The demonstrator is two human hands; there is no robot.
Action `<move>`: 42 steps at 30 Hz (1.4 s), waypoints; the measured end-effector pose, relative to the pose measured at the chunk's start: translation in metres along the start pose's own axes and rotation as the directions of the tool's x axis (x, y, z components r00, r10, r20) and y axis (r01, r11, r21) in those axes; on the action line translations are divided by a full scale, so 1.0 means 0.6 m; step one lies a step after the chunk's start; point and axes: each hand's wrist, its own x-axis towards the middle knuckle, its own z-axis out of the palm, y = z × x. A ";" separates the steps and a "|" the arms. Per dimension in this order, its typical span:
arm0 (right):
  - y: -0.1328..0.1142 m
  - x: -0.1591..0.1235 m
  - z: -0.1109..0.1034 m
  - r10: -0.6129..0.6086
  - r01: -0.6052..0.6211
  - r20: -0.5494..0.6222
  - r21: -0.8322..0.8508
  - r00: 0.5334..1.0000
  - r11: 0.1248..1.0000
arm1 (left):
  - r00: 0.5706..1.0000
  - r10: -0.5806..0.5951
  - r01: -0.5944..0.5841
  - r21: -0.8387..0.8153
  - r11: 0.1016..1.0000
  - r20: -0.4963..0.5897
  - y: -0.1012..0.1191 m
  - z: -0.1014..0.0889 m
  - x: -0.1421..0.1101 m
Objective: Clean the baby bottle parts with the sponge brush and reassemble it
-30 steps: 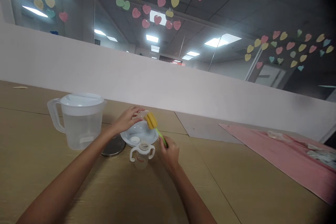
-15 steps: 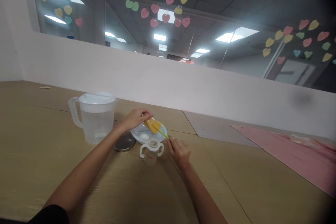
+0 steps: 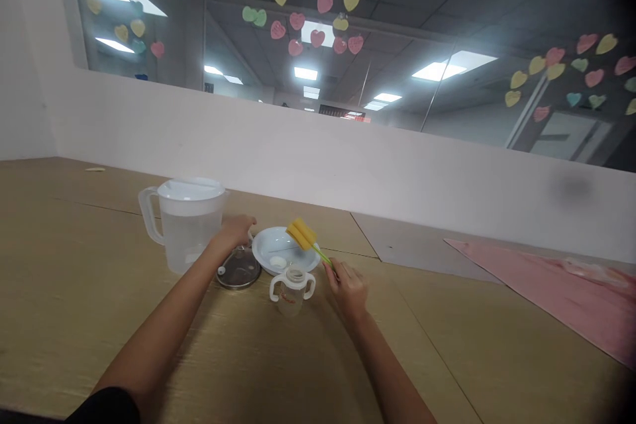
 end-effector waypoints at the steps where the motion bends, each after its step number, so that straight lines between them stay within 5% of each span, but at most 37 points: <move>1: 0.000 0.000 0.001 0.002 -0.002 0.003 0.000 1.000 1.000 | 1.000 -0.006 0.006 0.004 1.000 0.012 -0.001 0.003 0.003; 12: -0.002 -0.007 0.005 -0.007 0.005 0.054 0.028 0.999 1.000 | 0.997 0.035 -0.036 0.019 0.999 0.062 0.009 0.057 0.003; 17: -0.001 -0.005 0.004 0.014 -0.015 0.053 0.018 0.998 1.000 | 0.999 0.034 -0.034 0.020 0.999 0.006 0.020 0.028 -0.008; 21: 0.003 -0.008 0.008 0.049 -0.050 0.066 0.012 0.997 0.999 | 0.991 0.110 -0.112 -0.012 0.994 -0.073 0.069 0.002 -0.016; 27: 0.006 -0.013 0.014 0.089 -0.090 0.085 0.017 0.992 0.996 | 0.969 0.248 -0.244 -0.151 0.958 0.004 0.149 0.064 -0.020; 32: 0.004 -0.010 0.012 0.120 -0.122 0.089 0.021 0.989 0.992 | 0.973 0.230 -0.220 -0.288 0.932 -0.001 0.136 0.085 -0.011; 38: 0.000 -0.010 0.014 0.246 -0.249 0.066 0.040 0.967 0.968 | 0.964 0.239 -0.266 -0.485 0.833 -0.120 0.115 0.053 0.004; 42: 0.002 -0.014 0.017 0.240 -0.242 0.068 0.034 0.969 0.970 | 0.961 0.240 -0.261 -0.750 0.608 -0.140 0.117 0.033 0.001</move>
